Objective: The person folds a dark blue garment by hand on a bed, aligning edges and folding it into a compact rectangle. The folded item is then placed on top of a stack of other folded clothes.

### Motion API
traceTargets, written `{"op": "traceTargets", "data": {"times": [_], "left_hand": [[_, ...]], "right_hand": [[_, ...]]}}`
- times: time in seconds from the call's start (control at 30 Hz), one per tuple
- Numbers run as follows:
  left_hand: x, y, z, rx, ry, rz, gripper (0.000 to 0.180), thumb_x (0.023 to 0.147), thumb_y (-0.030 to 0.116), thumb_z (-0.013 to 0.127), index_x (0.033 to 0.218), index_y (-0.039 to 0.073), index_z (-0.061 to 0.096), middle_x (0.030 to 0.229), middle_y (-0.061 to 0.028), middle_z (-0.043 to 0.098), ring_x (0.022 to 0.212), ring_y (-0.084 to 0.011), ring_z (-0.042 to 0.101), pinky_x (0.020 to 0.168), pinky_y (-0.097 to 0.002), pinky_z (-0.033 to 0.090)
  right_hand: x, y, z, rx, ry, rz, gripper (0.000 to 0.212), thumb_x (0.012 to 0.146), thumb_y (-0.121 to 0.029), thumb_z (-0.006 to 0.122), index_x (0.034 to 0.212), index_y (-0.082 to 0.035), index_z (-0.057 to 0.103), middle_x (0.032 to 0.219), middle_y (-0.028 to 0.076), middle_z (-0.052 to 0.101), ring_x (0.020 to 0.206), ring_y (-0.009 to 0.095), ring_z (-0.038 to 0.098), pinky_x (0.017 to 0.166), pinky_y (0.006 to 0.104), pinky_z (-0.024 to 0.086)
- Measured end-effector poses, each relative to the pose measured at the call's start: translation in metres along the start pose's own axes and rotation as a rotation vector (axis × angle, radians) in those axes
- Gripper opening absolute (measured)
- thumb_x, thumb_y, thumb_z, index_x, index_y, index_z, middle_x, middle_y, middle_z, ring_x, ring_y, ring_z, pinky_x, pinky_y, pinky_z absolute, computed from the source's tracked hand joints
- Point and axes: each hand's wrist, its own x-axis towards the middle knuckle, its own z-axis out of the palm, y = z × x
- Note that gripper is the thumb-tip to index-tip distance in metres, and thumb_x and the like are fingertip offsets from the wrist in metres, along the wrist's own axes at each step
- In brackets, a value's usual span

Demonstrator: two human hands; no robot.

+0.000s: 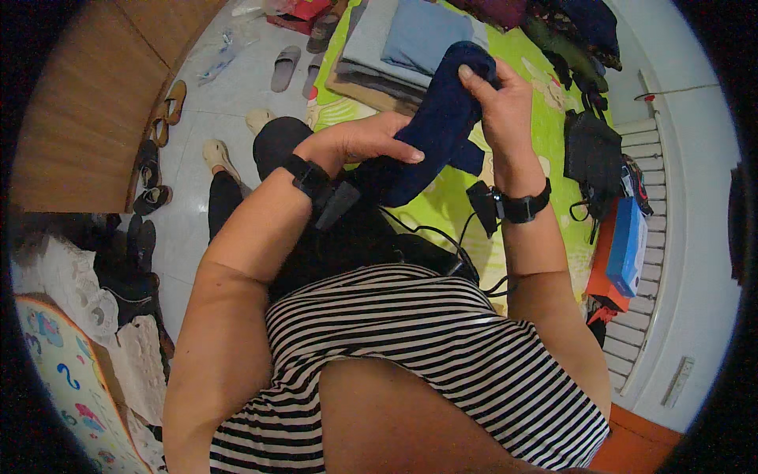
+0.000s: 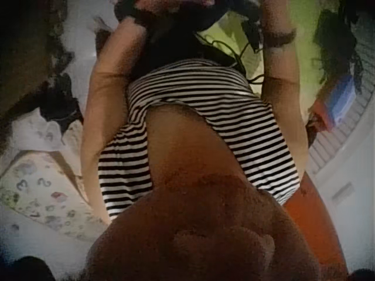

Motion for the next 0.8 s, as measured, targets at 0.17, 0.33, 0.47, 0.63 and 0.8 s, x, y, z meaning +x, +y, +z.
{"op": "traceTargets", "data": {"times": [0.17, 0.33, 0.47, 0.63, 0.8], "left_hand": [[0.006, 0.014, 0.006, 0.099, 0.111, 0.311, 0.058, 0.071, 0.023, 0.074, 0.117, -0.001, 0.049, 0.107, -0.0057, 0.058, 0.093, -0.013, 0.055, 0.083, -0.0282, 0.044], [0.0, 0.032, 0.007, 0.095, 0.247, 0.316, 0.032, 0.077, 0.016, 0.067, 0.103, -0.002, 0.058, 0.09, -0.0027, 0.062, 0.081, -0.0112, 0.058, 0.076, -0.027, 0.048], [0.003, 0.03, 0.013, -0.156, 0.279, 0.313, 0.021, 0.082, 0.013, 0.059, 0.099, -0.001, 0.06, 0.085, -0.0016, 0.061, 0.075, -0.0098, 0.057, 0.071, -0.0258, 0.048], [0.0, 0.025, 0.005, -0.51, 0.202, 0.389, 0.024, 0.088, 0.011, 0.045, 0.101, -0.003, 0.059, 0.097, -0.008, 0.062, 0.082, -0.0159, 0.061, 0.077, -0.0278, 0.05], [-0.006, 0.022, -0.006, -0.527, 0.241, 0.466, 0.028, 0.089, 0.012, 0.044, 0.105, -0.007, 0.057, 0.102, -0.015, 0.062, 0.09, -0.0209, 0.062, 0.083, -0.0322, 0.049]], "right_hand": [[-0.019, -0.017, 0.009, 0.07, -0.158, -0.019, 0.014, 0.074, -0.006, 0.07, 0.086, 0.0, 0.065, 0.075, 0.001, 0.064, 0.065, 0.007, 0.056, 0.059, 0.0234, 0.046], [-0.018, -0.017, 0.018, -0.115, -0.124, -0.18, 0.014, 0.071, -0.003, 0.069, 0.084, 0.0, 0.064, 0.075, 0.003, 0.063, 0.068, 0.01, 0.056, 0.061, 0.0245, 0.045], [-0.015, -0.012, 0.019, -0.318, -0.039, -0.551, 0.018, 0.066, 0.004, 0.064, 0.083, -0.002, 0.063, 0.086, 0.01, 0.06, 0.077, 0.019, 0.058, 0.068, 0.0263, 0.046], [-0.024, -0.006, 0.021, -0.43, -0.281, -0.715, 0.031, 0.064, 0.01, 0.053, 0.089, -0.004, 0.064, 0.112, 0.017, 0.053, 0.101, 0.029, 0.054, 0.085, 0.0329, 0.043], [-0.033, -0.005, 0.016, -0.341, -0.357, -0.512, 0.03, 0.069, 0.007, 0.048, 0.092, -0.002, 0.065, 0.116, 0.018, 0.051, 0.108, 0.029, 0.05, 0.09, 0.0332, 0.039]]}}
